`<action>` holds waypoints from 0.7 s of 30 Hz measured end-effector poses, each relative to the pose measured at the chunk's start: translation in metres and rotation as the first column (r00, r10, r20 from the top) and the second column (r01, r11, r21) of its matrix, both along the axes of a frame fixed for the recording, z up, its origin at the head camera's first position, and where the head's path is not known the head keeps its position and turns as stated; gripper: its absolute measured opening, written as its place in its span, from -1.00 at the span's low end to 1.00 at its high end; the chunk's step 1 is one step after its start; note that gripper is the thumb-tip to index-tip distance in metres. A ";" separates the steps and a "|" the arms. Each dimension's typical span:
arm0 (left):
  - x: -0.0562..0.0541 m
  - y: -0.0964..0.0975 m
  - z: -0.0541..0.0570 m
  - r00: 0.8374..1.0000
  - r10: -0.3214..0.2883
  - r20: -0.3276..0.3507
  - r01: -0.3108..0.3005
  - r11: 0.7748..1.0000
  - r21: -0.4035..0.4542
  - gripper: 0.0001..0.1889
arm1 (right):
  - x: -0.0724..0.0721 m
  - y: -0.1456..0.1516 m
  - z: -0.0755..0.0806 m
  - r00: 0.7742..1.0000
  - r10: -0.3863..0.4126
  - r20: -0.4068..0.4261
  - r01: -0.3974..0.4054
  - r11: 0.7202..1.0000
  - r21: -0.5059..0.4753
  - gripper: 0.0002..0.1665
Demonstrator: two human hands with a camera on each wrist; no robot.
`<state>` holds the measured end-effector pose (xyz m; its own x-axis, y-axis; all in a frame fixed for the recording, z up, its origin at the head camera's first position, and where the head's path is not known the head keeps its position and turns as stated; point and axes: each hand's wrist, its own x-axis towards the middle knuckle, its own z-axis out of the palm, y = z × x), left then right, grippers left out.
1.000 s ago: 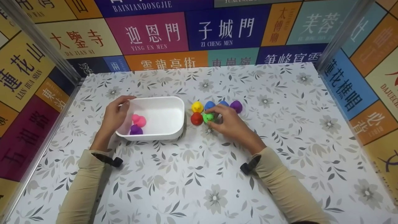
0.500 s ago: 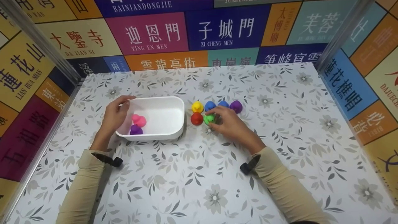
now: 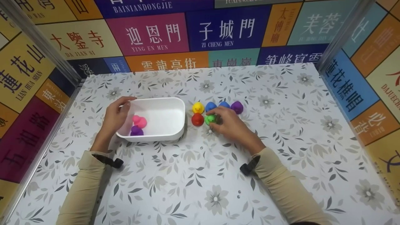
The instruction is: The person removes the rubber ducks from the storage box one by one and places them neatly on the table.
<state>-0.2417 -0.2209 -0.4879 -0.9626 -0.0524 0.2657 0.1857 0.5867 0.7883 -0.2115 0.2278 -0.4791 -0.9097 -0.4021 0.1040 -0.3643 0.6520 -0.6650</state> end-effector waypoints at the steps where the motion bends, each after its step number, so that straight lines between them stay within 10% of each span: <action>1: 0.000 0.000 0.000 1.000 0.003 0.002 -0.003 1.000 0.000 -0.66 | 0.000 0.000 0.000 1.000 0.001 0.001 -0.001 1.000 0.001 -0.52; 21: 0.000 0.000 0.001 1.000 0.001 -0.028 -0.001 1.000 -0.002 -0.64 | -0.001 -0.001 0.002 1.000 0.020 -0.015 -0.020 1.000 -0.004 -0.52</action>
